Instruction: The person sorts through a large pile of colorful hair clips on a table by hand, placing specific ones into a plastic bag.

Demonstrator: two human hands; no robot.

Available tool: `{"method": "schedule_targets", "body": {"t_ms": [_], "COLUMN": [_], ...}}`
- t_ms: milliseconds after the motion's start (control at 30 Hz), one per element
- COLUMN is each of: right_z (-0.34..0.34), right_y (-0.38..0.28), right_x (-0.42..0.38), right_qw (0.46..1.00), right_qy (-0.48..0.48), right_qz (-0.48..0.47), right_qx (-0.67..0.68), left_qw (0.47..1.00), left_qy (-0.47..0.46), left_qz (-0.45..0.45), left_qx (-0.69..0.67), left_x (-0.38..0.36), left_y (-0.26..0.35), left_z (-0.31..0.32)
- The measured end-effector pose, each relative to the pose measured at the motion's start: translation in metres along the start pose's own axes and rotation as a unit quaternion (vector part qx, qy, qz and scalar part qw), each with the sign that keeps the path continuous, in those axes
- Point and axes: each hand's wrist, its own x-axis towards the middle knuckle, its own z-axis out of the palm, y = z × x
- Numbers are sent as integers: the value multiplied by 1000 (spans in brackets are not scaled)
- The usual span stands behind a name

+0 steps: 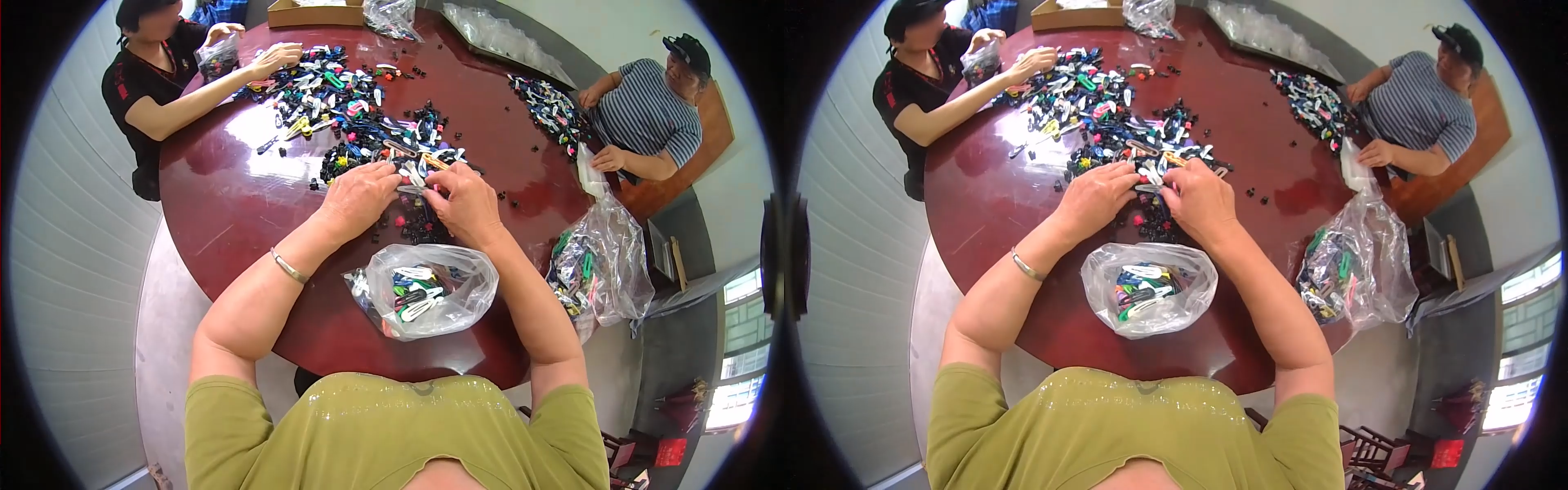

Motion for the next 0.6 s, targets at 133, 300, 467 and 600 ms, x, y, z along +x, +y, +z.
{"method": "schedule_targets", "body": {"t_ms": [133, 300, 467, 600], "right_z": [-3, 0, -1, 3], "right_y": [-1, 2, 4, 4], "right_x": [4, 5, 5, 5], "right_qw": [1000, 999, 999, 1000], "right_qy": [-18, -34, -39, 6], "right_qz": [8, 6, 14, -25], "right_qx": [-3, -24, -2, 0], "left_qw": [999, 982, 978, 995], "left_qy": [35, 170, 76, 32], "left_qz": [-14, 2, -183, -91], "left_qx": [14, 84, 64, -15], "left_x": [0, 1, -4, -4], "left_y": [-7, -15, -20, -24], "left_z": [2, 2, 7, 14]}}
